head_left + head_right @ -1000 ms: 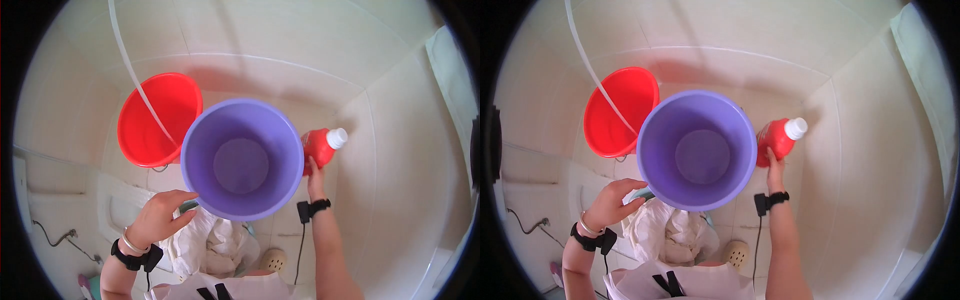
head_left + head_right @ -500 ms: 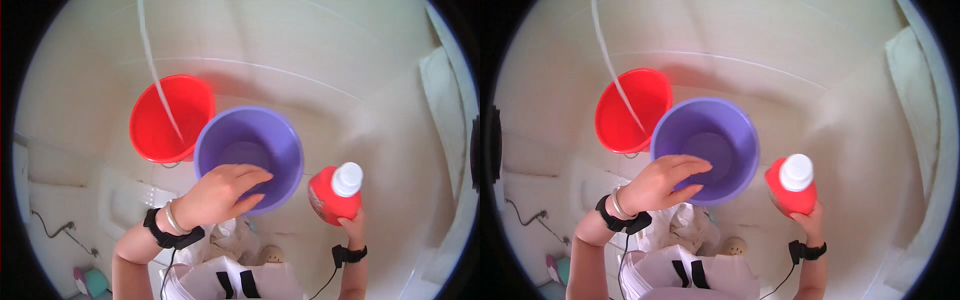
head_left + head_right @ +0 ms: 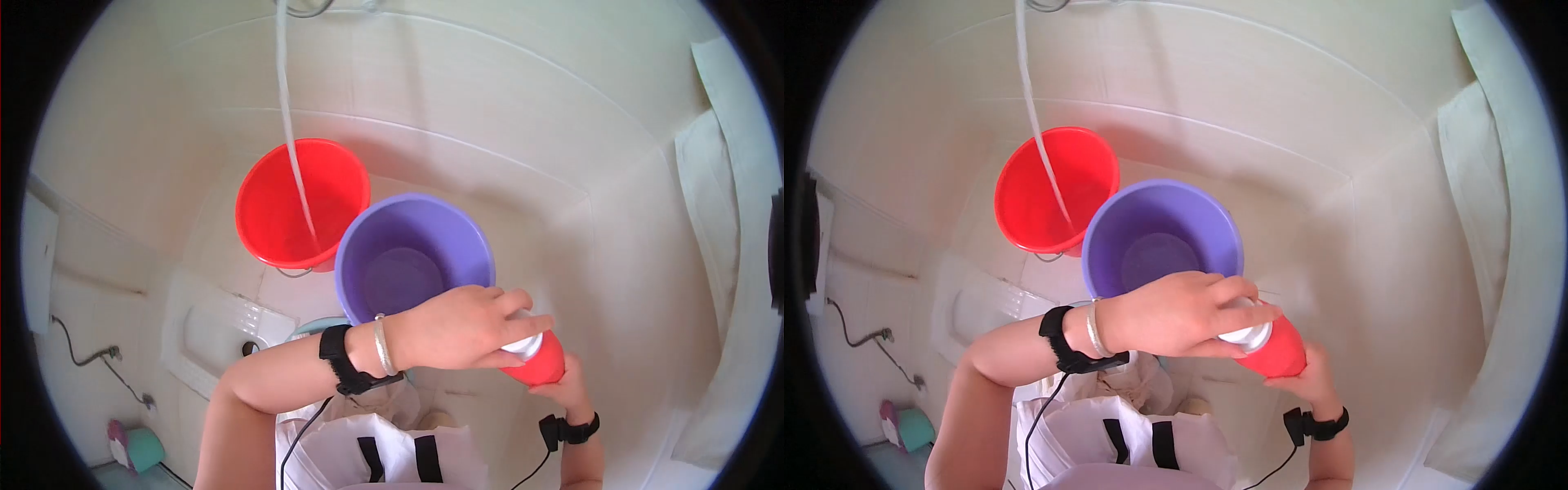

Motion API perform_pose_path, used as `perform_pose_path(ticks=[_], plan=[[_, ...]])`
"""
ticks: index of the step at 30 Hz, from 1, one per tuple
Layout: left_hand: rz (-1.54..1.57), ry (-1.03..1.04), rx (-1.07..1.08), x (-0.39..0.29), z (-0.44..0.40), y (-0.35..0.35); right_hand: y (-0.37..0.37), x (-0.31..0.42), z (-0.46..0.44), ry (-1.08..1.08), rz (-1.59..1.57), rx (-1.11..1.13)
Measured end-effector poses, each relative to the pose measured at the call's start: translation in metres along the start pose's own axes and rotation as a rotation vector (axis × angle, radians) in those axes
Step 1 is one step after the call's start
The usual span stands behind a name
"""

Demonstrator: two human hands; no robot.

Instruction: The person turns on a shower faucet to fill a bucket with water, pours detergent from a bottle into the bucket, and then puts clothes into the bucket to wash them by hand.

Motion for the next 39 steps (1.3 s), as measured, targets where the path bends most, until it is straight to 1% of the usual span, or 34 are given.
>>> perform_pose_path(ticks=[3, 7, 13, 15, 16, 18, 22, 27, 30, 39], plan=[[0.021, 0.009, -0.054, 0.002, 0.012, -0.001, 0.006, 0.005, -0.003, -0.002, 0.039, 0.034], [0.018, 0.019, -0.116, -0.003, 0.024, -0.011, 0.020, 0.018, -0.007, -0.001, 0.005, 0.056], [-0.018, 0.008, -0.084, -0.006, 0.027, -0.021, 0.025, 0.017, -0.003, -0.004, 0.017, 0.045], [0.000, 0.007, -0.083, -0.005, 0.027, -0.020, 0.026, 0.016, -0.001, 0.045, -0.005, 0.034], [0.012, 0.007, -0.081, -0.005, 0.028, -0.020, 0.027, 0.017, 0.000, 0.040, -0.004, 0.032], [0.017, 0.002, -0.074, -0.005, 0.030, -0.021, 0.031, 0.025, -0.003, 0.004, 0.093, 0.060], [0.010, -0.023, -0.056, -0.005, 0.036, -0.025, 0.037, 0.029, -0.002, -0.002, 0.097, 0.026], [0.021, -0.014, -0.101, -0.006, 0.040, -0.023, 0.043, 0.031, -0.005, 0.002, -0.028, 0.011], [0.017, -0.014, -0.101, -0.005, 0.045, -0.027, 0.041, 0.030, -0.007, -0.021, 0.056, 0.064], [0.006, -0.041, -0.132, -0.006, 0.058, -0.049, 0.061, 0.054, -0.014, 0.002, 0.061, 0.108]])
Point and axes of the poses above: each hand's wrist, its own z-axis away from the middle knuckle, its own y-axis out of the palm, x = y × z, the point moved 4 cm from there along -z, towards the middle knuckle, and after that the axes turned 15 degrees about -z, right-handed, at the moved point
